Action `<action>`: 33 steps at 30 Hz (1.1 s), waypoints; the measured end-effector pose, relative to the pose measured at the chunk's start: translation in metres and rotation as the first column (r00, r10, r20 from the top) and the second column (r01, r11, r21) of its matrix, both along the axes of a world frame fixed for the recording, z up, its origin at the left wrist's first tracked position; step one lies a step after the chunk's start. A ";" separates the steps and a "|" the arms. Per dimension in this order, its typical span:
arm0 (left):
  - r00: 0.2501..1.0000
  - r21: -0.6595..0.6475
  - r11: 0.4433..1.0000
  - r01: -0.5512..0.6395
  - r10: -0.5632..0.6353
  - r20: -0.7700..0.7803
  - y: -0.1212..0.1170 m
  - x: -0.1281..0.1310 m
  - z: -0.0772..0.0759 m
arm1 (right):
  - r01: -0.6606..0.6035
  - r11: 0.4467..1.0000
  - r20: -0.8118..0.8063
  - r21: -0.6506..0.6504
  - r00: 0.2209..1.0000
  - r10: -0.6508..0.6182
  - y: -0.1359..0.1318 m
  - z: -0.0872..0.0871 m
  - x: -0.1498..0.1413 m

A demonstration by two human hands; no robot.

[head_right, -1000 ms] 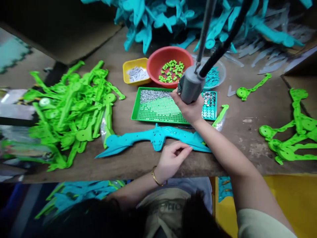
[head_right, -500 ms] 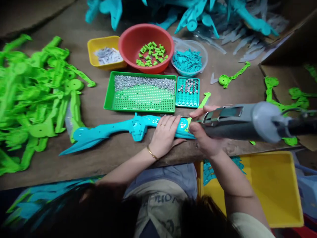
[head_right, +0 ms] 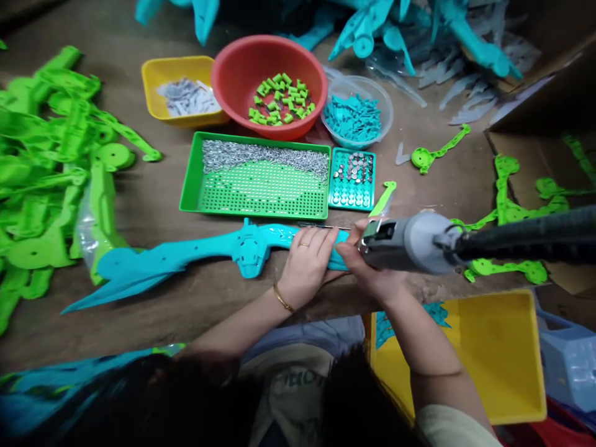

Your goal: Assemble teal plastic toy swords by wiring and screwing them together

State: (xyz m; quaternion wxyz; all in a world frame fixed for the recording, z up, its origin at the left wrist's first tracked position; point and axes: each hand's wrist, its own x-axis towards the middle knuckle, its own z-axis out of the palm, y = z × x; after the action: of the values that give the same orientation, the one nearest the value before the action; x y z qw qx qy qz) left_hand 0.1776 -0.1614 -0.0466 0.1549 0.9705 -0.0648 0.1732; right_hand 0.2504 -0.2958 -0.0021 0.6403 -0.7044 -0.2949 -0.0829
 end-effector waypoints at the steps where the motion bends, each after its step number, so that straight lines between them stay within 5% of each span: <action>1: 1.000 -0.005 1.000 0.000 0.000 -0.004 0.001 -0.001 0.001 | -0.016 1.000 -0.016 -0.014 1.000 0.016 0.004 0.009 0.000; 4: 0.998 -0.025 1.000 0.016 -0.018 -0.056 0.004 -0.009 0.008 | -0.055 0.997 -0.036 0.055 0.998 0.057 0.030 0.040 0.008; 7: 0.989 -0.014 1.000 0.006 -0.008 -0.145 0.006 -0.019 0.017 | -0.041 0.960 0.079 0.275 0.997 0.020 0.072 0.053 0.030; 13: 0.980 0.035 0.999 0.032 -0.024 -0.199 0.002 -0.022 0.027 | 0.071 0.961 0.083 0.266 0.992 -0.096 0.130 0.011 0.070; 17: 0.976 0.070 0.996 0.051 -0.035 -0.214 0.003 -0.018 0.025 | 0.105 0.958 0.027 0.268 0.993 -0.117 0.134 -0.004 0.073; 22: 0.979 0.086 0.995 0.059 -0.040 -0.200 0.005 -0.018 0.023 | 0.076 0.932 -0.011 0.353 0.997 -0.078 0.135 -0.002 0.070; 28: 0.984 0.085 0.995 0.042 -0.026 -0.176 0.004 -0.019 0.021 | 0.077 0.949 0.014 0.307 0.996 -0.085 0.137 -0.005 0.070; 33: 0.982 0.094 0.995 0.046 -0.028 -0.184 0.005 -0.019 0.019 | 0.040 0.967 0.115 0.253 0.991 -0.071 0.124 0.015 0.069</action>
State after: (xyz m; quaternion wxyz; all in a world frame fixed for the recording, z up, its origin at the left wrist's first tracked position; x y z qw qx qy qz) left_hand 0.1587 -0.1563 -0.0277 0.1157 0.9873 -0.0766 0.0770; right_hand 0.3192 -0.1714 0.0126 0.7019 -0.6197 -0.3011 -0.1806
